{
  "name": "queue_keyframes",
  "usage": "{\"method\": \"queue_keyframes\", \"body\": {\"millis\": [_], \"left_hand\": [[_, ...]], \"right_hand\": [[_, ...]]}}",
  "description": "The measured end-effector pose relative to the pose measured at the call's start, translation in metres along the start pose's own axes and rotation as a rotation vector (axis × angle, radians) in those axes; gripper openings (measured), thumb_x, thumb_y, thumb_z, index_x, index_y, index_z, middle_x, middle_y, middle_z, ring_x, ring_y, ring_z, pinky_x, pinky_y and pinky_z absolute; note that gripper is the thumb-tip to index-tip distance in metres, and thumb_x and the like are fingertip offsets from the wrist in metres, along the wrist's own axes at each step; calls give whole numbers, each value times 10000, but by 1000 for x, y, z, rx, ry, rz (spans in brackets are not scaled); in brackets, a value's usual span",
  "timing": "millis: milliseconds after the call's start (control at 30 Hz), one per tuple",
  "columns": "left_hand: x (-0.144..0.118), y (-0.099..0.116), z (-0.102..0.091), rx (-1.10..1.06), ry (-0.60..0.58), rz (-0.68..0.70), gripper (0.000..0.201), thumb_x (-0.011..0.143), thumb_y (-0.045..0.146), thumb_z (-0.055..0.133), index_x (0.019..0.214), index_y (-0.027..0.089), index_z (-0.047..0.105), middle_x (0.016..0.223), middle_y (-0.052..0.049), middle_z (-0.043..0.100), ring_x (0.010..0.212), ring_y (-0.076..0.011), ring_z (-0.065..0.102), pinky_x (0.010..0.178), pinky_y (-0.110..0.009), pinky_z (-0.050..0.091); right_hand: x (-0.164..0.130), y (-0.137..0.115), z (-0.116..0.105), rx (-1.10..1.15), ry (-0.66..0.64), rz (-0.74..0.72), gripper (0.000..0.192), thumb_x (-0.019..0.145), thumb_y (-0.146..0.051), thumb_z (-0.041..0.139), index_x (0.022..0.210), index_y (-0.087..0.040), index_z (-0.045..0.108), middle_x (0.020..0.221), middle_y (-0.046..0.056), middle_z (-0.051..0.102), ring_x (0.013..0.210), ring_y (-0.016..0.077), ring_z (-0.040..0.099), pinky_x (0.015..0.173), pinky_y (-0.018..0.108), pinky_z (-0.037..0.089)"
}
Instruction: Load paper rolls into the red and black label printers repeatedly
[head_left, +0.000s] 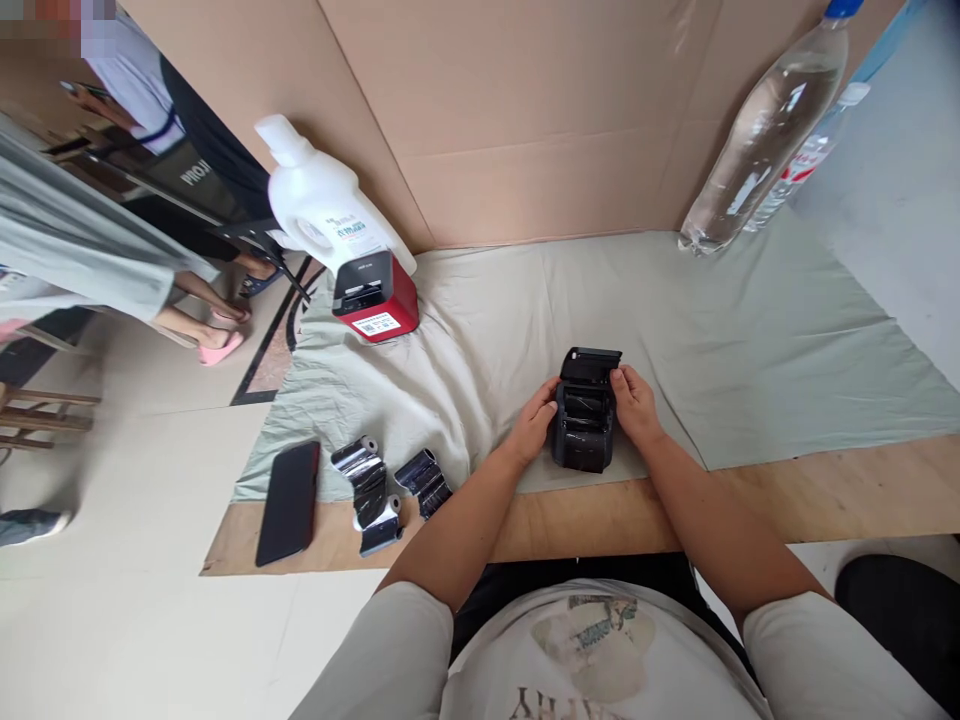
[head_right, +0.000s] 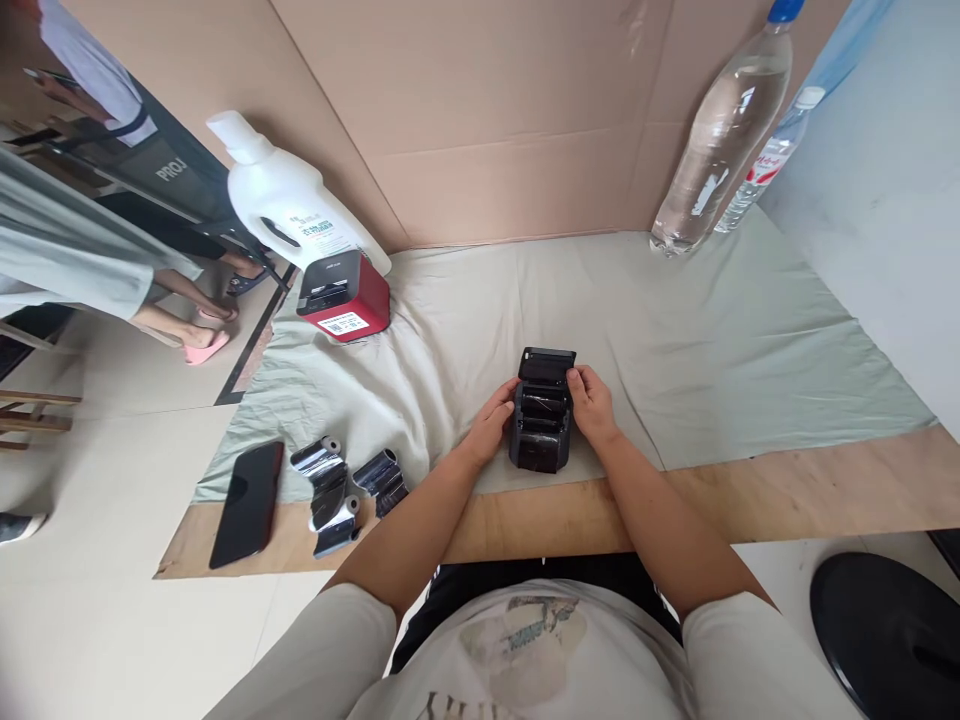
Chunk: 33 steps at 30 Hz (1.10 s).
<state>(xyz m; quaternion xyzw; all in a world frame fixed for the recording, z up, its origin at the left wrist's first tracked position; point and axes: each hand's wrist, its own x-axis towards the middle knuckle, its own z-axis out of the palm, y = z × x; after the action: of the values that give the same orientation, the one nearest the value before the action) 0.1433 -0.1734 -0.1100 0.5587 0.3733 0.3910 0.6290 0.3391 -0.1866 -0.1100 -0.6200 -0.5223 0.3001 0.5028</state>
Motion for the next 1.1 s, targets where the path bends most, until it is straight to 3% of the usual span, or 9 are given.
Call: {"method": "queue_keyframes", "body": {"millis": [67,200,333,400,533,667,767,900,1100], "left_hand": [[-1,2,2,108,96,55,437,909,405,479,1265,171,577,1284,-116,642,1203,-255,574,1064,-419,414],[-2,1,1,345,283,103,385,937,429,479,1182,155,591,1185,-138,663,1108,-254,617,1009,-429,454],[-6,2,0,553,432,220,230,923,360,522,1044,177,593,1042,-110,652,984,-225,618,892,-402,499],[-9,9,1,643,445,323,131,909,316,544,931,196,594,934,-75,642,929,-212,604,864,-386,496],[-10,34,10,807,256,418,131,911,196,518,917,211,647,920,-61,686,940,-217,577,899,-396,457],[3,60,18,1113,-42,218,196,853,145,581,975,217,718,1071,-94,699,1061,-302,500,930,-469,372],[18,67,22,1254,-227,137,148,793,205,665,917,186,745,1062,-146,657,1106,-363,447,945,-502,327],[32,63,31,1250,-266,129,169,815,285,626,799,163,742,940,-185,616,1126,-399,413,993,-535,281],[37,66,39,1245,-263,52,73,739,189,659,693,142,689,903,-185,616,1102,-403,468,1024,-539,267]], "right_hand": [[0,2,2,-43,-5,-30,537,900,-676,422,1005,-204,654,891,83,711,845,245,657,776,400,531],[-1,6,6,-142,-18,-101,486,903,-596,457,1150,-209,619,967,112,730,891,267,675,837,446,527],[-2,8,9,-161,-28,-91,343,905,-509,473,1067,-219,559,919,93,715,807,240,669,777,417,526],[-2,8,9,-176,-12,-102,277,896,-492,480,971,-230,536,914,85,700,801,232,654,764,402,517],[0,7,7,-184,-18,-116,246,882,-486,495,872,-241,517,846,54,664,766,213,614,741,374,495],[1,5,6,-185,-35,-106,245,871,-482,488,839,-241,516,824,54,646,776,216,594,735,368,475],[2,6,7,-185,-33,-106,241,866,-478,477,825,-244,515,815,54,640,783,216,581,740,367,465],[3,9,9,-183,-17,-123,236,856,-474,464,808,-248,510,806,56,637,780,219,562,752,372,459],[4,7,8,-185,-36,-130,209,844,-448,456,798,-248,498,805,65,626,783,228,556,774,387,453]]}}
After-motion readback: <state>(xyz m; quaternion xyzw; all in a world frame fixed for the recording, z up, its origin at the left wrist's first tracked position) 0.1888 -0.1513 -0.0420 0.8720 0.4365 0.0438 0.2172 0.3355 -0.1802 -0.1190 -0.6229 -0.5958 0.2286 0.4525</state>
